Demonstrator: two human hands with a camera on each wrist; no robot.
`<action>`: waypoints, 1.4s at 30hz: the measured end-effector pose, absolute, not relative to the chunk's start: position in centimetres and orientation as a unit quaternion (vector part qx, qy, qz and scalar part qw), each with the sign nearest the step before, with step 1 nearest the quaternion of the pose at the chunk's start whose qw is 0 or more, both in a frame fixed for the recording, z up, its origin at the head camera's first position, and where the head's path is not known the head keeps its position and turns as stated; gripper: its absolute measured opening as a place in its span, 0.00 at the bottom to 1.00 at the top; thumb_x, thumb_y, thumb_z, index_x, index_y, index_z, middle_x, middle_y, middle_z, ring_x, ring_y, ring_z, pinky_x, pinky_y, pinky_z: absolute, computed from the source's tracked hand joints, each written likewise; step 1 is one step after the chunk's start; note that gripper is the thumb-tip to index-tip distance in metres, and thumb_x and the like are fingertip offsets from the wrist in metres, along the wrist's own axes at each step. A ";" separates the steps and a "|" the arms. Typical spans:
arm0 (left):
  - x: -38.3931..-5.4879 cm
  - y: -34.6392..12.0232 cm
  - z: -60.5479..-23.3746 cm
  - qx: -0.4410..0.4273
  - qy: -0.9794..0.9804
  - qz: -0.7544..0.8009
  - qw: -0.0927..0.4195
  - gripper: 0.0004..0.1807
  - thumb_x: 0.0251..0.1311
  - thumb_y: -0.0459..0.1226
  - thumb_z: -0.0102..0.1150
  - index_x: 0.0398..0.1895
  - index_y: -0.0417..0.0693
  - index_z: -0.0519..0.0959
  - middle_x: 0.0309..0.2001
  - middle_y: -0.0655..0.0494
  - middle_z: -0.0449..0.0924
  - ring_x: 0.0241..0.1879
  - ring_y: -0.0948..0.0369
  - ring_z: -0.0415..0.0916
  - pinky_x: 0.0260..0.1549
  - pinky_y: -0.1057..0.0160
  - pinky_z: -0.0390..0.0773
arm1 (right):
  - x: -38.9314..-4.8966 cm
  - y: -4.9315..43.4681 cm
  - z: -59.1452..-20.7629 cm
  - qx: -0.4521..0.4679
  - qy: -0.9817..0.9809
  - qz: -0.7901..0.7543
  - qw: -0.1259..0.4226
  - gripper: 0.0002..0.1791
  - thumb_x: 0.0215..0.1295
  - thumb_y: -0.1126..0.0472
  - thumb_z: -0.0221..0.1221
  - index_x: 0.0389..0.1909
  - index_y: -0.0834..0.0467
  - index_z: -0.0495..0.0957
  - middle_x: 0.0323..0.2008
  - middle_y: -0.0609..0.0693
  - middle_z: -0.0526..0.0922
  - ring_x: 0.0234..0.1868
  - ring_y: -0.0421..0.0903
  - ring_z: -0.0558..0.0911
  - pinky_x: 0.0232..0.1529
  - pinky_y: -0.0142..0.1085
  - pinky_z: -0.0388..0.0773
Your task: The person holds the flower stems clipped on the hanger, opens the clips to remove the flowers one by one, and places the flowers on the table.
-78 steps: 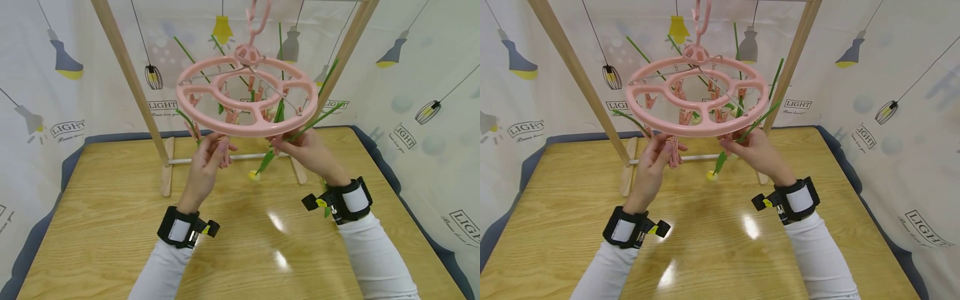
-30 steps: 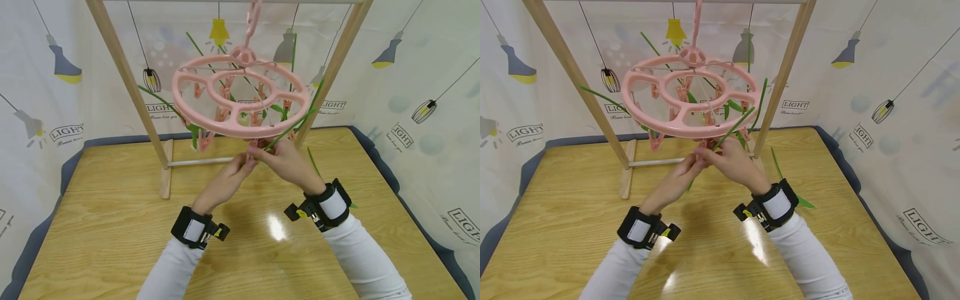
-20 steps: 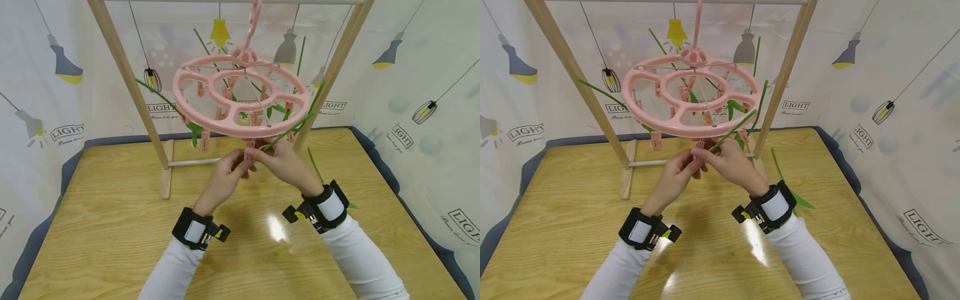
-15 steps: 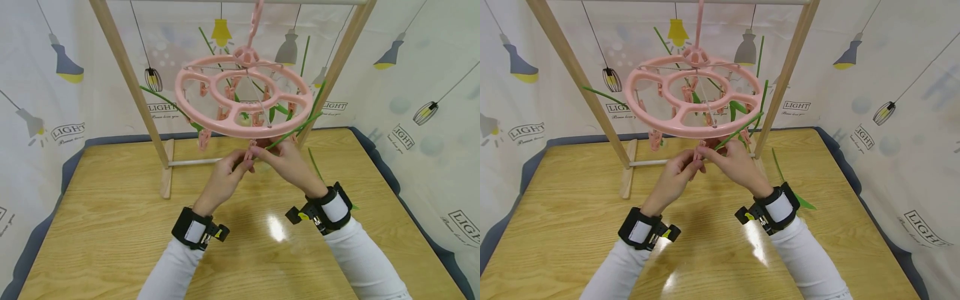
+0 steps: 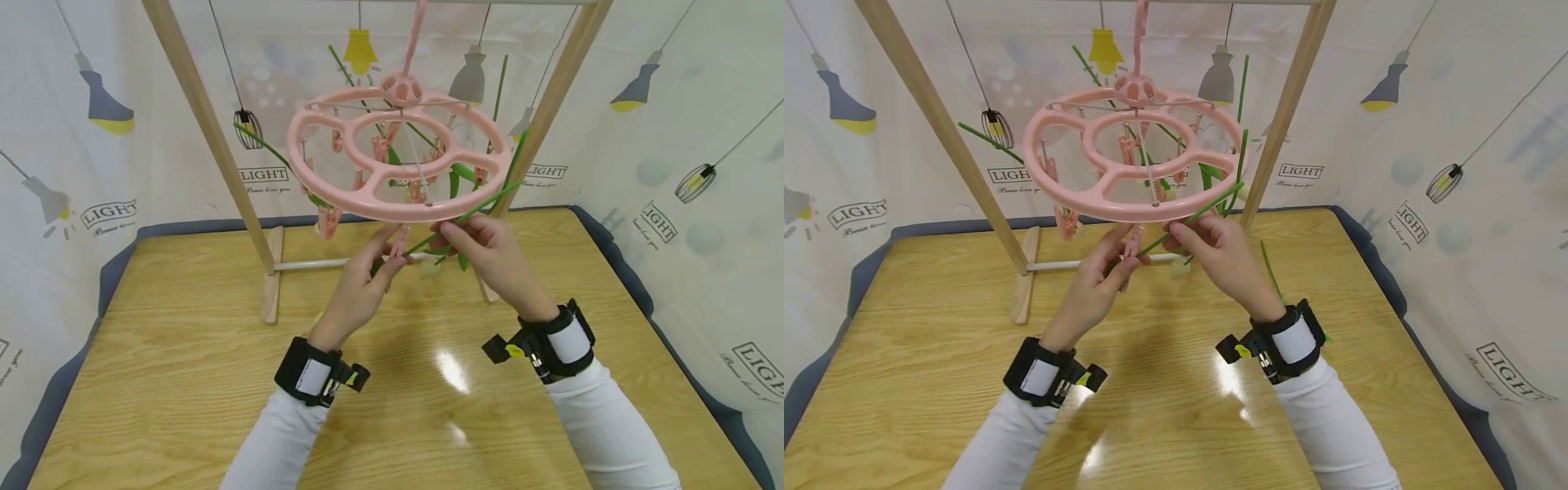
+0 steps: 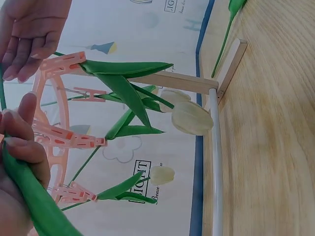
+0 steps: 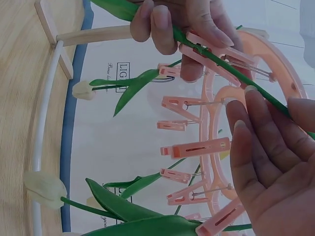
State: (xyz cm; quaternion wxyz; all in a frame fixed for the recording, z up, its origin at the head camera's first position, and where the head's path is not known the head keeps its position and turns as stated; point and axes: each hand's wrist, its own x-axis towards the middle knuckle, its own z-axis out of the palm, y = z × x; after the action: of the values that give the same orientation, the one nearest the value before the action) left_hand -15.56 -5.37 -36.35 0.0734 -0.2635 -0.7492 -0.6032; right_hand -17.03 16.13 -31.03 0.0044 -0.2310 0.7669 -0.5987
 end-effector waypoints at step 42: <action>-14.7 -4.3 -34.6 -0.251 -0.744 -0.597 0.162 0.17 0.65 0.32 0.60 0.55 0.36 0.77 0.40 0.43 0.84 0.37 0.55 0.83 0.39 0.65 0.84 | -16.2 14.9 -32.3 -0.242 0.575 -0.764 -0.166 0.08 0.71 0.71 0.54 0.47 0.60 0.73 0.39 0.51 0.84 0.38 0.44 0.86 0.41 0.36 0.85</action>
State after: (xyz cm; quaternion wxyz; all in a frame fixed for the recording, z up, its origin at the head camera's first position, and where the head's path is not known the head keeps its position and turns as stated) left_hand -14.69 -4.31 -34.61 0.1619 -0.2512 -0.7443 -0.5973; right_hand -16.17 14.86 -32.27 -0.1661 -0.2416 0.5751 -0.7638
